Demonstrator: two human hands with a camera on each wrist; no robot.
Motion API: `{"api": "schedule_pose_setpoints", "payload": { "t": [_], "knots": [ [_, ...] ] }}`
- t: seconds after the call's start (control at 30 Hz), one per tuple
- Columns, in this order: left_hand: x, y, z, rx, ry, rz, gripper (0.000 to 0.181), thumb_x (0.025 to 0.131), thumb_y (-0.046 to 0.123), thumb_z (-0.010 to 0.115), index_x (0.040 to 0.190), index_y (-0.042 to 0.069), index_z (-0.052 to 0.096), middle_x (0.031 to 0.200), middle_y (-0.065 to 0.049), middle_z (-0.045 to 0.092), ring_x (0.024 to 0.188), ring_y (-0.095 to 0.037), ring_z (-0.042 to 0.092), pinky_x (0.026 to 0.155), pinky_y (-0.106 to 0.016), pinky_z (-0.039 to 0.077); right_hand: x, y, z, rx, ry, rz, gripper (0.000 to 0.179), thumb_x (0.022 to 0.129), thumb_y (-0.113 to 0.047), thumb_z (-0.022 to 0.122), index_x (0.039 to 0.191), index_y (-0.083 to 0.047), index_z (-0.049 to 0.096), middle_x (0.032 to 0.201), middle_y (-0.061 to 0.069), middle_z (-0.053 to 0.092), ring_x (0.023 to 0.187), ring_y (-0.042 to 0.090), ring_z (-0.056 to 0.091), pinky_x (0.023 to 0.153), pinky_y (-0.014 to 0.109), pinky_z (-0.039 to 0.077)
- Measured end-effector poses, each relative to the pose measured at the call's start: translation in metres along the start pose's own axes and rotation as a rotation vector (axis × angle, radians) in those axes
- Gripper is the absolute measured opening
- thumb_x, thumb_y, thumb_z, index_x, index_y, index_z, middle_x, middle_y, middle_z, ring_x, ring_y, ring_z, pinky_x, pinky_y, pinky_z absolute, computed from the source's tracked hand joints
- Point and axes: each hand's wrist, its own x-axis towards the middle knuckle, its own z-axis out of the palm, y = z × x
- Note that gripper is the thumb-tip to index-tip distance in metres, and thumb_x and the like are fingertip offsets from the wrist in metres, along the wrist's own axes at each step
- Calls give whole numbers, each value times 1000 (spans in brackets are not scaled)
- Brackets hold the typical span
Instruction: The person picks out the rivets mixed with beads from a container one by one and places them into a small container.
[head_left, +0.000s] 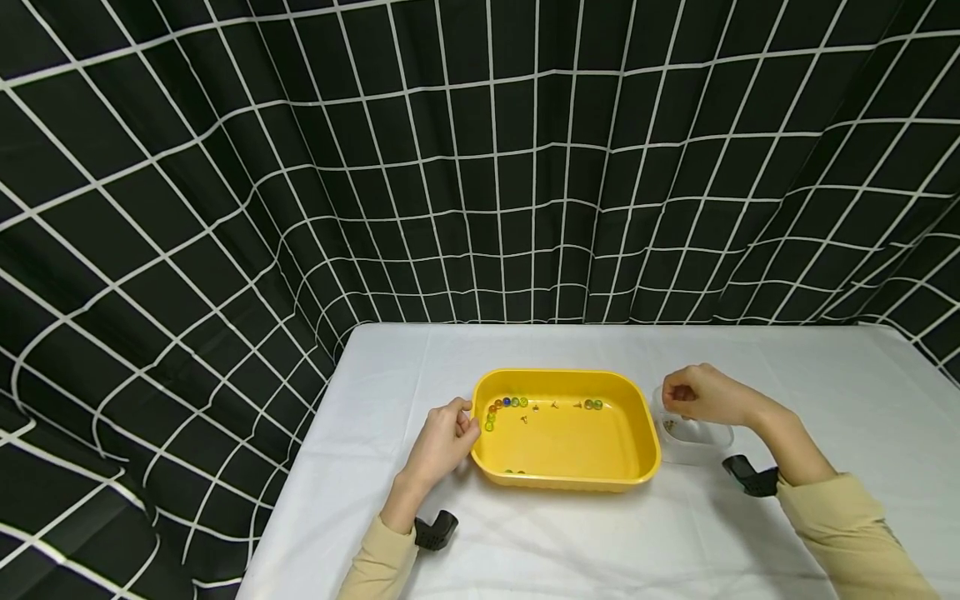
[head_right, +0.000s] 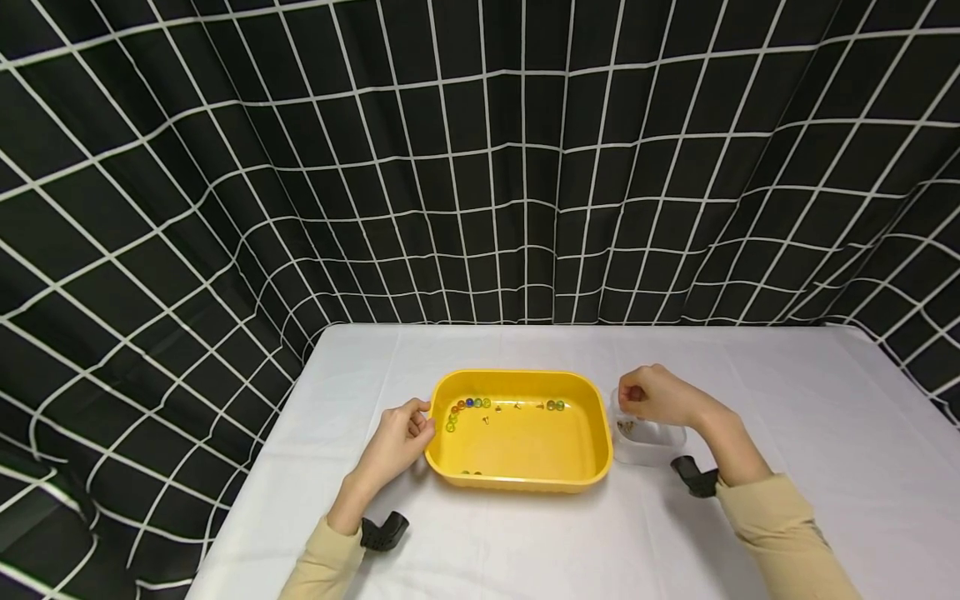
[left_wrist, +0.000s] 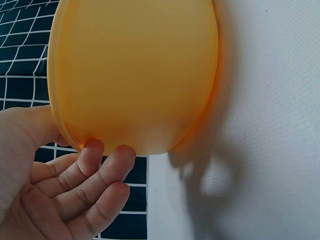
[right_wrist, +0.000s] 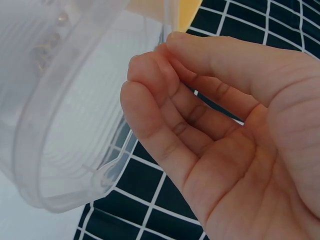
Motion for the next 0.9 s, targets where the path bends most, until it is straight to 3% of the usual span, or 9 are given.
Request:
{"api": "schedule_pose_setpoints", "payload": {
  "t": [0.4,0.6,0.9],
  "knots": [
    [0,0,-1,-1,-8,2,27,85,6,57,107,-11,58,66,3,51,52,-4,47,48,-18,45,12,-10,-3,-9,0,-29,10,82,4,62,76,-4,60,64,-4,51,56,6,46,51,21,46],
    [0,1,-1,-1,-11,-4,26,85,6,57,106,-10,59,67,4,51,53,-3,47,49,-18,45,21,-17,-3,-38,17,-67,11,81,4,62,75,-4,60,63,-5,50,57,6,45,51,20,43],
    [-1,1,-1,11,-9,-1,26,85,6,57,106,-10,59,65,4,50,51,-3,46,47,-18,44,32,-24,1,-24,4,-45,8,82,4,61,78,-3,61,67,-2,53,61,9,47,54,22,45]
  ]
}}
